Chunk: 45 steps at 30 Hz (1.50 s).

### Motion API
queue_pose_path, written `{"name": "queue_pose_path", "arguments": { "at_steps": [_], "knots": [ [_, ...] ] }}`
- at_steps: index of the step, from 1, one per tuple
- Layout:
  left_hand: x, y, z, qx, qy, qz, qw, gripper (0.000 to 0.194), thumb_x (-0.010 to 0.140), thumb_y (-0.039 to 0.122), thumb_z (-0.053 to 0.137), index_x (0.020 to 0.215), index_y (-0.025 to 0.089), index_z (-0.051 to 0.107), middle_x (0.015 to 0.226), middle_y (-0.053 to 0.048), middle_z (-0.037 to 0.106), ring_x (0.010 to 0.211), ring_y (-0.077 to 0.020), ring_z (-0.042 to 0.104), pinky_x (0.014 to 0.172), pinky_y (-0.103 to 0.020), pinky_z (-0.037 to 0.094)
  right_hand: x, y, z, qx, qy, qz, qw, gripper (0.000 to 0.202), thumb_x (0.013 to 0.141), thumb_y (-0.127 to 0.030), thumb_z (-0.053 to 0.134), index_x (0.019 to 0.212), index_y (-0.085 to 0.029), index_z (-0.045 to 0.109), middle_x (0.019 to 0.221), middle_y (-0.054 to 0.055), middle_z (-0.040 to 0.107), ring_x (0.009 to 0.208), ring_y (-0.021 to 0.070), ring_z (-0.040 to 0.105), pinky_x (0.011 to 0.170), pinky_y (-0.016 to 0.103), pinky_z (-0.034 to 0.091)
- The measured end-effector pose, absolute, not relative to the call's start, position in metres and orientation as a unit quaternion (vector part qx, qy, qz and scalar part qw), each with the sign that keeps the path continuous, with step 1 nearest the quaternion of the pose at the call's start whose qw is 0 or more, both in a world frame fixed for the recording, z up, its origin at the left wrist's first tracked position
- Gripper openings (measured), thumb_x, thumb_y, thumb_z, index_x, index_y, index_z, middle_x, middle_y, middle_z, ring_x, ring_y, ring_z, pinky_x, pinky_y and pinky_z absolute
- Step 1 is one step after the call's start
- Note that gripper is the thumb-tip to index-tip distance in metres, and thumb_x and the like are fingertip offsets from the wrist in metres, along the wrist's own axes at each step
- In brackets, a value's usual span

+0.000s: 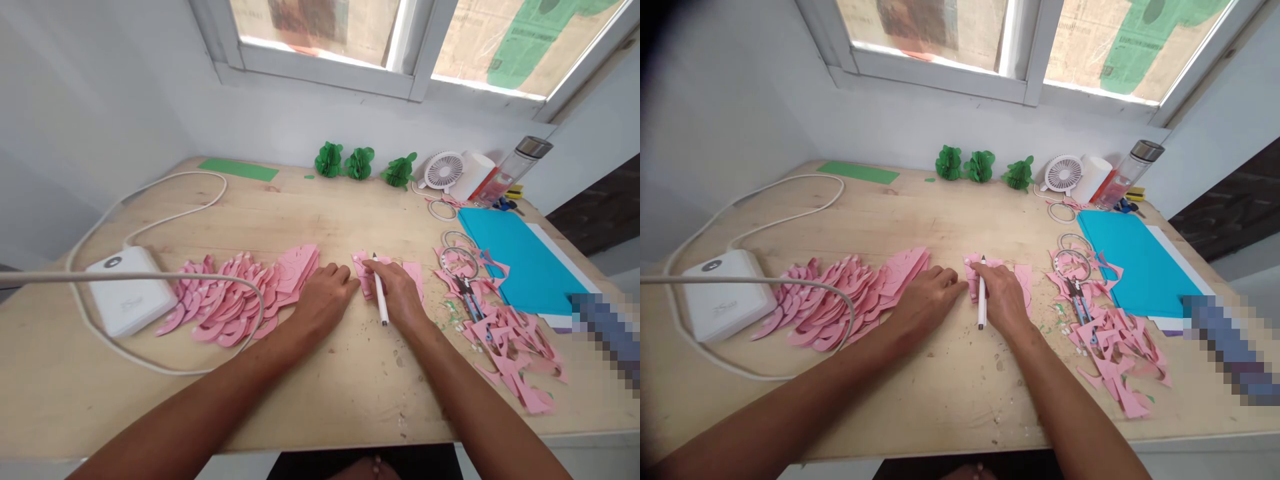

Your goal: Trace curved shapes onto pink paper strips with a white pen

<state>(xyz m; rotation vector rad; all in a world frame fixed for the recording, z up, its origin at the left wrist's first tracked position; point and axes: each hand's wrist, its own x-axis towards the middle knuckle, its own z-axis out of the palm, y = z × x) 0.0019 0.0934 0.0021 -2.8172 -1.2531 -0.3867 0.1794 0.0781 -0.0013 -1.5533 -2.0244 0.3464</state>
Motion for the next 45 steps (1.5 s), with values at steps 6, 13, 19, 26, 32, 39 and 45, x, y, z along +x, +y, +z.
{"name": "queue_pose_path", "arguments": {
  "at_steps": [6, 13, 19, 26, 32, 39, 45],
  "knots": [
    [0.0016, 0.0954, -0.0009, -0.901, -0.409, -0.142, 0.017, 0.021, 0.089, 0.011, 0.047, 0.099, 0.018, 0.064, 0.088, -0.007, 0.061, 0.080, -0.0209, 0.052, 0.071, -0.034, 0.041, 0.1793, 0.0781, -0.0016, -0.578, -0.756, 0.125, 0.280, 0.057, 0.071, -0.001, 0.055, 0.121, -0.027, 0.063, 0.100, 0.005, 0.070, 0.090, 0.0218, 0.060, 0.078, 0.033, 0.047],
    [0.0032, 0.0942, 0.0006, -0.902, -0.413, -0.121, 0.033, 0.028, 0.089, 0.007, 0.045, 0.110, 0.016, 0.060, 0.091, -0.008, 0.060, 0.080, -0.0216, 0.052, 0.070, -0.034, 0.039, 0.1790, 0.0788, 0.0000, -0.572, -0.763, 0.116, 0.277, 0.051, 0.073, -0.004, 0.059, 0.120, -0.025, 0.064, 0.099, 0.006, 0.070, 0.090, 0.0219, 0.060, 0.079, 0.033, 0.048],
    [0.0048, 0.0928, 0.0013, -0.903, -0.415, -0.106, 0.039, 0.021, 0.089, 0.009, 0.045, 0.101, 0.017, 0.062, 0.090, -0.008, 0.058, 0.080, -0.0211, 0.051, 0.069, -0.034, 0.038, 0.1787, 0.0788, -0.0005, -0.579, -0.760, 0.115, 0.272, 0.052, 0.073, -0.002, 0.055, 0.118, -0.025, 0.065, 0.099, 0.006, 0.070, 0.090, 0.0220, 0.060, 0.078, 0.033, 0.047],
    [0.0050, 0.0920, 0.0026, -0.903, -0.415, -0.102, 0.046, 0.019, 0.089, 0.010, 0.045, 0.097, 0.017, 0.061, 0.091, -0.008, 0.058, 0.079, -0.0216, 0.051, 0.070, -0.035, 0.039, 0.1782, 0.0782, -0.0021, -0.587, -0.753, 0.109, 0.275, 0.055, 0.074, -0.003, 0.052, 0.124, -0.025, 0.061, 0.100, 0.006, 0.069, 0.091, 0.0217, 0.061, 0.077, 0.032, 0.048],
    [0.0050, 0.0918, 0.0023, -0.903, -0.412, -0.107, 0.050, 0.020, 0.088, 0.008, 0.045, 0.097, 0.017, 0.061, 0.090, -0.008, 0.057, 0.079, -0.0220, 0.051, 0.069, -0.036, 0.039, 0.1767, 0.0780, -0.0009, -0.588, -0.756, 0.102, 0.269, 0.048, 0.079, -0.007, 0.050, 0.122, -0.025, 0.062, 0.098, 0.005, 0.069, 0.093, 0.0216, 0.061, 0.076, 0.030, 0.048],
    [0.0048, 0.0919, 0.0010, -0.903, -0.413, -0.107, 0.051, 0.020, 0.088, 0.009, 0.046, 0.099, 0.017, 0.061, 0.092, -0.008, 0.058, 0.080, -0.0224, 0.051, 0.070, -0.036, 0.039, 0.1743, 0.0780, -0.0019, -0.612, -0.736, 0.100, 0.272, 0.046, 0.080, -0.009, 0.050, 0.122, -0.024, 0.062, 0.093, 0.006, 0.067, 0.086, 0.0218, 0.061, 0.073, 0.031, 0.048],
    [0.0050, 0.0914, 0.0020, -0.903, -0.413, -0.106, 0.051, 0.020, 0.088, 0.009, 0.045, 0.098, 0.017, 0.061, 0.092, -0.008, 0.058, 0.079, -0.0221, 0.051, 0.070, -0.036, 0.040, 0.1739, 0.0776, 0.0003, -0.602, -0.743, 0.110, 0.271, 0.051, 0.075, -0.006, 0.051, 0.121, -0.025, 0.062, 0.093, 0.005, 0.068, 0.087, 0.0218, 0.061, 0.073, 0.031, 0.048]
  ]
}}
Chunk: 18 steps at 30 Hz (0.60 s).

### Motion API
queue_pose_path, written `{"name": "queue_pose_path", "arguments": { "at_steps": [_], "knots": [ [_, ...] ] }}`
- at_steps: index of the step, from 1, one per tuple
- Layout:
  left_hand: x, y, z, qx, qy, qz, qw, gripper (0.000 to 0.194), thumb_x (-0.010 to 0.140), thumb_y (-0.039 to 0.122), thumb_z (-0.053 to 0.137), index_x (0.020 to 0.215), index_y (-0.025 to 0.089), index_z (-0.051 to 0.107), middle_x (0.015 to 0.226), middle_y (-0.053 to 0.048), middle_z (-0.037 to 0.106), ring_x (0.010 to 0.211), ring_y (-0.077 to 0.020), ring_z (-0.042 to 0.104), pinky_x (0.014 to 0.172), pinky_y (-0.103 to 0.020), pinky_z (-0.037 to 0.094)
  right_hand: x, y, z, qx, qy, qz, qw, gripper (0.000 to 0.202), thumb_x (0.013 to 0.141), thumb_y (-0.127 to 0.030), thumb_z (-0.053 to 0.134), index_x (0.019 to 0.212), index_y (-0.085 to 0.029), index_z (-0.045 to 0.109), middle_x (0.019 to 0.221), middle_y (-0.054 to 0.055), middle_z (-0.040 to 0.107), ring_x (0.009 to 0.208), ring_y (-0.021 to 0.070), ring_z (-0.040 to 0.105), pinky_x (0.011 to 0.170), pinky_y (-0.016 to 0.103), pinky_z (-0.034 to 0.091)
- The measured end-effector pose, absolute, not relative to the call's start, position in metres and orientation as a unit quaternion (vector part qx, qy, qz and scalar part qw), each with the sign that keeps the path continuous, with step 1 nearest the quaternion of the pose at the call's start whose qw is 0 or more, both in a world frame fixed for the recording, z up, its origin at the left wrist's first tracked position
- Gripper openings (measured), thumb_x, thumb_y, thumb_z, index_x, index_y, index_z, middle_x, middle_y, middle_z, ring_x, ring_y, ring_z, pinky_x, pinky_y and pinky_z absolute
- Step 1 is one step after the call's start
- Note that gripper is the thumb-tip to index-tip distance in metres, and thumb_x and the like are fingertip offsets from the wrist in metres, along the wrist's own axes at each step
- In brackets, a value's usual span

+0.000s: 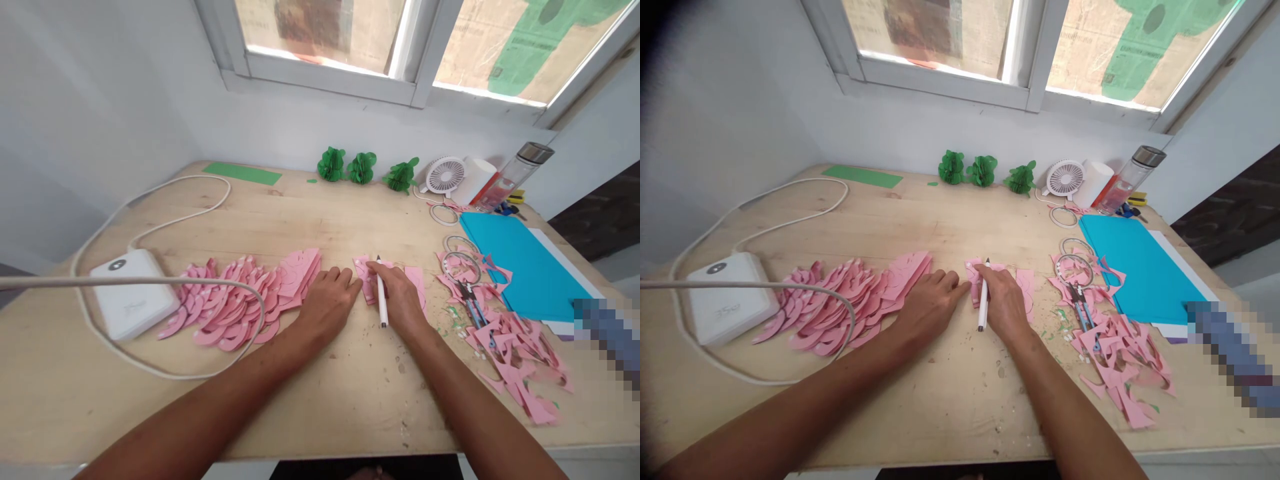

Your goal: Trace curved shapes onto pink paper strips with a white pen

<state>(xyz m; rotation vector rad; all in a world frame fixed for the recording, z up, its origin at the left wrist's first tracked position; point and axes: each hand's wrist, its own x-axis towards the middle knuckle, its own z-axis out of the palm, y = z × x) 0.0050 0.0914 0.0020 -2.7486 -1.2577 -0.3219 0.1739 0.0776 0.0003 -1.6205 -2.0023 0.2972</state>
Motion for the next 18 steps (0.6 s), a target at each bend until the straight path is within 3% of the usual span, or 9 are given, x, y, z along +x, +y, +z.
{"name": "queue_pose_path", "arguments": {
  "at_steps": [18],
  "knots": [
    [0.0054, 0.0898, 0.0041, -0.899, -0.423, -0.103, 0.047, 0.020, 0.088, 0.009, 0.046, 0.100, 0.017, 0.061, 0.092, -0.008, 0.058, 0.082, -0.0220, 0.051, 0.071, -0.036, 0.040, 0.1735, 0.0770, 0.0023, -0.598, -0.746, 0.114, 0.270, 0.052, 0.075, -0.004, 0.049, 0.121, -0.025, 0.062, 0.095, 0.005, 0.068, 0.089, 0.0216, 0.060, 0.076, 0.031, 0.047]
  ]
}}
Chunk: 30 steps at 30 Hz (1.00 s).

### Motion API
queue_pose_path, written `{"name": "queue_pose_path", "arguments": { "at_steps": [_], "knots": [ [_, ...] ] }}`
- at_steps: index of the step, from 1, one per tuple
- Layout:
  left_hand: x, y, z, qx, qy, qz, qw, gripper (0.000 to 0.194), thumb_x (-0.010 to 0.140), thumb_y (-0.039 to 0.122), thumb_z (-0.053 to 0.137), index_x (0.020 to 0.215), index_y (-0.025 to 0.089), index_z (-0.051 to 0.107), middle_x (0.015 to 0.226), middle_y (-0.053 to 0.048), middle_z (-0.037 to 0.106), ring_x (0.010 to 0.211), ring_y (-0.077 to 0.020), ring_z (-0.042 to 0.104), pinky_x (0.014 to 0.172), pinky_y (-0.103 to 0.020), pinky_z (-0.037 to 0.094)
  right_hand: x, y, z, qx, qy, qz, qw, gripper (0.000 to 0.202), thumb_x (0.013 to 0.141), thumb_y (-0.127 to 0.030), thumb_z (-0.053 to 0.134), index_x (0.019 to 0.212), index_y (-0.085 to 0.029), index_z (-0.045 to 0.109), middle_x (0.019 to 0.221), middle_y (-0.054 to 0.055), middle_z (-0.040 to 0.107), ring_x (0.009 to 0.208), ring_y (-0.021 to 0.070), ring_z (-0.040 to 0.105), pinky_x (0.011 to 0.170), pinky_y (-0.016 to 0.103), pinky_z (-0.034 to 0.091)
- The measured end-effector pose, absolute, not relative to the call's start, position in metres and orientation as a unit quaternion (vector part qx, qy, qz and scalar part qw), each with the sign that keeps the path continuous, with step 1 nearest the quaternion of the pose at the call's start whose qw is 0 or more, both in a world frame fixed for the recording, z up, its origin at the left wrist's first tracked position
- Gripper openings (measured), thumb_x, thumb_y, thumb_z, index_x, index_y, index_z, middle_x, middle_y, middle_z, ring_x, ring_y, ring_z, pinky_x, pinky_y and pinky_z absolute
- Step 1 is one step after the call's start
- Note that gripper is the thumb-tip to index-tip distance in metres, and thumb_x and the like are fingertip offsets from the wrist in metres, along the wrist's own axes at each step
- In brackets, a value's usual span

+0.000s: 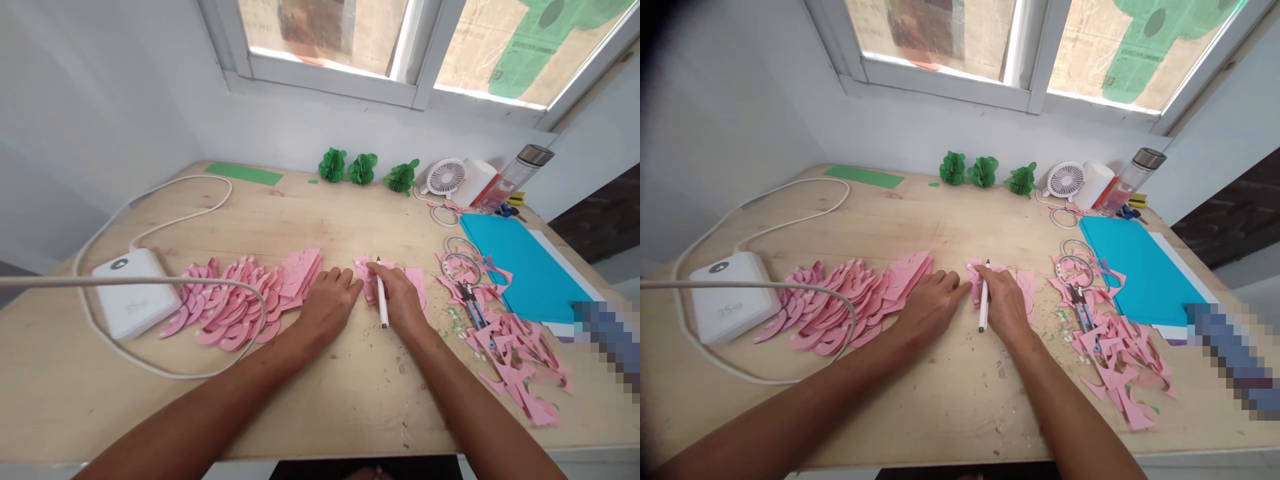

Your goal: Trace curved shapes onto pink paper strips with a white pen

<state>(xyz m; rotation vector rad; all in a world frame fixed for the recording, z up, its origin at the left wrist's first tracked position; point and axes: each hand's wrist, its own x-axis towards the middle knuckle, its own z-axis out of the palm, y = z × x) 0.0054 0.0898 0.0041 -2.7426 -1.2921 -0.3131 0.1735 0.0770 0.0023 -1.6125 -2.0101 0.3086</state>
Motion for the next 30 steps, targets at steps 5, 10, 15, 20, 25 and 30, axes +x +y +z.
{"name": "queue_pose_path", "arguments": {
  "at_steps": [5, 10, 15, 20, 25, 30],
  "knots": [
    [0.0052, 0.0899, 0.0031, -0.899, -0.422, -0.110, 0.043, 0.020, 0.088, 0.008, 0.046, 0.099, 0.017, 0.060, 0.090, -0.007, 0.058, 0.082, -0.0225, 0.052, 0.070, -0.036, 0.040, 0.1728, 0.0768, 0.0037, -0.604, -0.743, 0.119, 0.261, 0.052, 0.075, -0.004, 0.050, 0.121, -0.027, 0.062, 0.091, 0.005, 0.067, 0.085, 0.0211, 0.059, 0.073, 0.031, 0.047],
    [0.0050, 0.0899, 0.0031, -0.901, -0.419, -0.106, 0.042, 0.020, 0.088, 0.009, 0.047, 0.100, 0.017, 0.060, 0.090, -0.008, 0.058, 0.082, -0.0226, 0.051, 0.070, -0.036, 0.039, 0.1727, 0.0763, 0.0046, -0.606, -0.742, 0.124, 0.258, 0.054, 0.074, -0.004, 0.054, 0.123, -0.026, 0.061, 0.087, 0.005, 0.067, 0.083, 0.0205, 0.058, 0.072, 0.031, 0.047],
    [0.0052, 0.0899, 0.0028, -0.900, -0.419, -0.108, 0.045, 0.019, 0.087, 0.008, 0.048, 0.098, 0.017, 0.061, 0.089, -0.007, 0.058, 0.082, -0.0226, 0.051, 0.070, -0.036, 0.039, 0.1737, 0.0766, 0.0035, -0.599, -0.747, 0.128, 0.260, 0.056, 0.074, -0.003, 0.052, 0.123, -0.027, 0.061, 0.091, 0.004, 0.068, 0.085, 0.0205, 0.058, 0.074, 0.030, 0.047],
    [0.0054, 0.0895, 0.0038, -0.900, -0.420, -0.106, 0.046, 0.019, 0.088, 0.008, 0.047, 0.098, 0.016, 0.061, 0.089, -0.008, 0.059, 0.083, -0.0230, 0.053, 0.070, -0.037, 0.040, 0.1738, 0.0772, 0.0022, -0.595, -0.750, 0.118, 0.263, 0.053, 0.074, -0.004, 0.053, 0.122, -0.025, 0.062, 0.092, 0.005, 0.068, 0.086, 0.0213, 0.058, 0.073, 0.030, 0.046],
    [0.0056, 0.0903, 0.0028, -0.903, -0.412, -0.114, 0.045, 0.017, 0.090, 0.012, 0.047, 0.097, 0.016, 0.062, 0.100, -0.009, 0.062, 0.092, -0.0249, 0.055, 0.074, -0.038, 0.043, 0.1730, 0.0773, 0.0029, -0.591, -0.758, 0.105, 0.257, 0.052, 0.075, -0.004, 0.052, 0.122, -0.024, 0.062, 0.094, 0.007, 0.069, 0.086, 0.0222, 0.058, 0.073, 0.031, 0.047],
    [0.0059, 0.0915, -0.0013, -0.909, -0.387, -0.142, 0.066, 0.021, 0.092, 0.012, 0.043, 0.103, 0.014, 0.062, 0.122, -0.010, 0.060, 0.114, -0.0259, 0.051, 0.087, -0.038, 0.043, 0.1739, 0.0779, 0.0013, -0.589, -0.762, 0.099, 0.251, 0.054, 0.075, -0.003, 0.051, 0.123, -0.025, 0.061, 0.092, 0.006, 0.069, 0.087, 0.0220, 0.058, 0.075, 0.032, 0.047]
  ]
}}
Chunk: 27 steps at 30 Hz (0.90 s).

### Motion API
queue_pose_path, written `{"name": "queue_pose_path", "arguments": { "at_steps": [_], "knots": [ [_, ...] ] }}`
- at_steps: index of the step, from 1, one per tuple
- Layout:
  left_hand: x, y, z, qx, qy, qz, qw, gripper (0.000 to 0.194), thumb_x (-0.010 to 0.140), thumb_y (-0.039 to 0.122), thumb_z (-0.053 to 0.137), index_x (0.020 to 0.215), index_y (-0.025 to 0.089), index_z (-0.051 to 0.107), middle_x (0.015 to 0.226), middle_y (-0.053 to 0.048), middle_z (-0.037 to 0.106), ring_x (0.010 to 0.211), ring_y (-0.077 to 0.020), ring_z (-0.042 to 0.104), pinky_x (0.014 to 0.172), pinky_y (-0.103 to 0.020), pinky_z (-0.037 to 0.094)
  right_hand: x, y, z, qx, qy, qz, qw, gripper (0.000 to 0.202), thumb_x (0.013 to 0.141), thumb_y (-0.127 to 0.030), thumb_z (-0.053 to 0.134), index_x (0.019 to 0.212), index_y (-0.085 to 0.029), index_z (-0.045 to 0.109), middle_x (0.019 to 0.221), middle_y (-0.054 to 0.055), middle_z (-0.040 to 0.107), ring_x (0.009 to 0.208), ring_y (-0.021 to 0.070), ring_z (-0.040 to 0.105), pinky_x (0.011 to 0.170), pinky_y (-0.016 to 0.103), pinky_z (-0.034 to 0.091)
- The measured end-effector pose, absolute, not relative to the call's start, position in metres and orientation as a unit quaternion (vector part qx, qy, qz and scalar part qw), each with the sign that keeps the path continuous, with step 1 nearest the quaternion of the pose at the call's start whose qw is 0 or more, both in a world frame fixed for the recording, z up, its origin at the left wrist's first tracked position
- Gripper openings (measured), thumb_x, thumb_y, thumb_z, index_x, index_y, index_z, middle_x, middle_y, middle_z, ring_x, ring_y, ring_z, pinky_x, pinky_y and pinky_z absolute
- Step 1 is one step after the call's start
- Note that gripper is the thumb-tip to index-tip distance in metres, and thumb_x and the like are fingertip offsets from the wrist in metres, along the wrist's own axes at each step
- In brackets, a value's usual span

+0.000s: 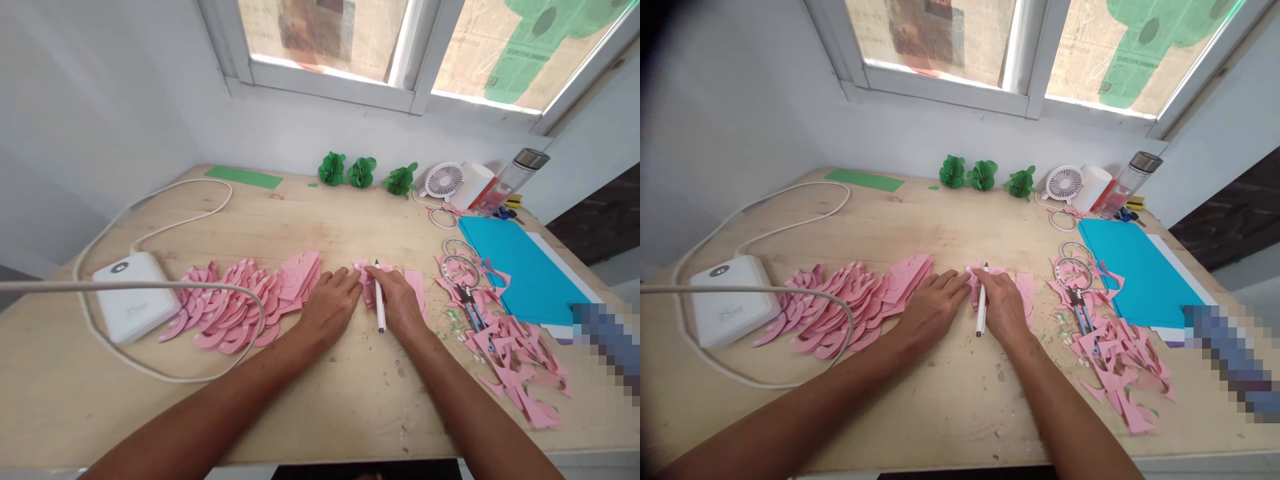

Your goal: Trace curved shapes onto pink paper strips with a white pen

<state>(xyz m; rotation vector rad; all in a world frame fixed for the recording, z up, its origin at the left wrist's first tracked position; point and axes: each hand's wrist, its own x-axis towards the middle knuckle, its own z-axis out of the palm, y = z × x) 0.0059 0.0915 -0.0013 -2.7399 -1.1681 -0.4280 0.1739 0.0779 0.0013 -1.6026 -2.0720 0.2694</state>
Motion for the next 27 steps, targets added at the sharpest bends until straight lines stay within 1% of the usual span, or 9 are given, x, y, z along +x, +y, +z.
{"name": "queue_pose_path", "arguments": {
  "at_steps": [4, 8, 11, 14, 22, 27],
  "knots": [
    [0.005, 0.093, -0.006, -0.912, -0.374, -0.156, 0.071, 0.024, 0.093, 0.011, 0.042, 0.107, 0.013, 0.062, 0.125, -0.011, 0.060, 0.119, -0.0258, 0.051, 0.090, -0.039, 0.043, 0.174, 0.077, 0.001, -0.586, -0.762, 0.099, 0.256, 0.055, 0.074, -0.001, 0.051, 0.123, -0.024, 0.061, 0.095, 0.007, 0.069, 0.089, 0.0220, 0.058, 0.076, 0.032, 0.048],
    [0.005, 0.095, -0.009, -0.914, -0.366, -0.163, 0.062, 0.026, 0.091, 0.009, 0.041, 0.107, 0.011, 0.061, 0.130, -0.014, 0.058, 0.123, -0.0266, 0.049, 0.096, -0.041, 0.042, 0.174, 0.077, 0.001, -0.585, -0.762, 0.102, 0.261, 0.054, 0.074, -0.001, 0.052, 0.123, -0.023, 0.061, 0.097, 0.008, 0.068, 0.088, 0.0222, 0.058, 0.076, 0.032, 0.048],
    [0.005, 0.097, -0.010, -0.915, -0.367, -0.163, 0.052, 0.030, 0.090, 0.008, 0.040, 0.113, 0.012, 0.058, 0.133, -0.015, 0.055, 0.125, -0.0268, 0.048, 0.098, -0.043, 0.040, 0.174, 0.077, 0.001, -0.584, -0.761, 0.103, 0.264, 0.057, 0.073, 0.000, 0.053, 0.124, -0.024, 0.060, 0.096, 0.007, 0.069, 0.087, 0.0217, 0.058, 0.077, 0.032, 0.048],
    [0.005, 0.098, -0.011, -0.915, -0.370, -0.157, 0.047, 0.032, 0.089, 0.008, 0.040, 0.116, 0.012, 0.056, 0.131, -0.015, 0.056, 0.125, -0.0278, 0.048, 0.098, -0.043, 0.040, 0.174, 0.077, 0.001, -0.583, -0.761, 0.099, 0.266, 0.056, 0.074, -0.001, 0.053, 0.124, -0.025, 0.060, 0.095, 0.007, 0.069, 0.086, 0.0213, 0.058, 0.076, 0.032, 0.048],
    [0.005, 0.098, -0.014, -0.914, -0.375, -0.144, 0.051, 0.030, 0.088, 0.007, 0.040, 0.113, 0.011, 0.057, 0.128, -0.015, 0.058, 0.122, -0.0284, 0.049, 0.096, -0.044, 0.040, 0.174, 0.077, 0.000, -0.583, -0.762, 0.106, 0.263, 0.056, 0.073, -0.002, 0.056, 0.123, -0.024, 0.061, 0.095, 0.007, 0.068, 0.086, 0.0222, 0.058, 0.076, 0.033, 0.048],
    [0.006, 0.096, -0.011, -0.914, -0.379, -0.139, 0.048, 0.031, 0.088, 0.006, 0.039, 0.113, 0.011, 0.056, 0.126, -0.015, 0.058, 0.122, -0.0284, 0.048, 0.094, -0.043, 0.040, 0.174, 0.077, 0.001, -0.589, -0.759, 0.108, 0.256, 0.054, 0.073, -0.001, 0.053, 0.122, -0.023, 0.061, 0.095, 0.008, 0.068, 0.087, 0.0229, 0.058, 0.077, 0.033, 0.048]
  ]
}}
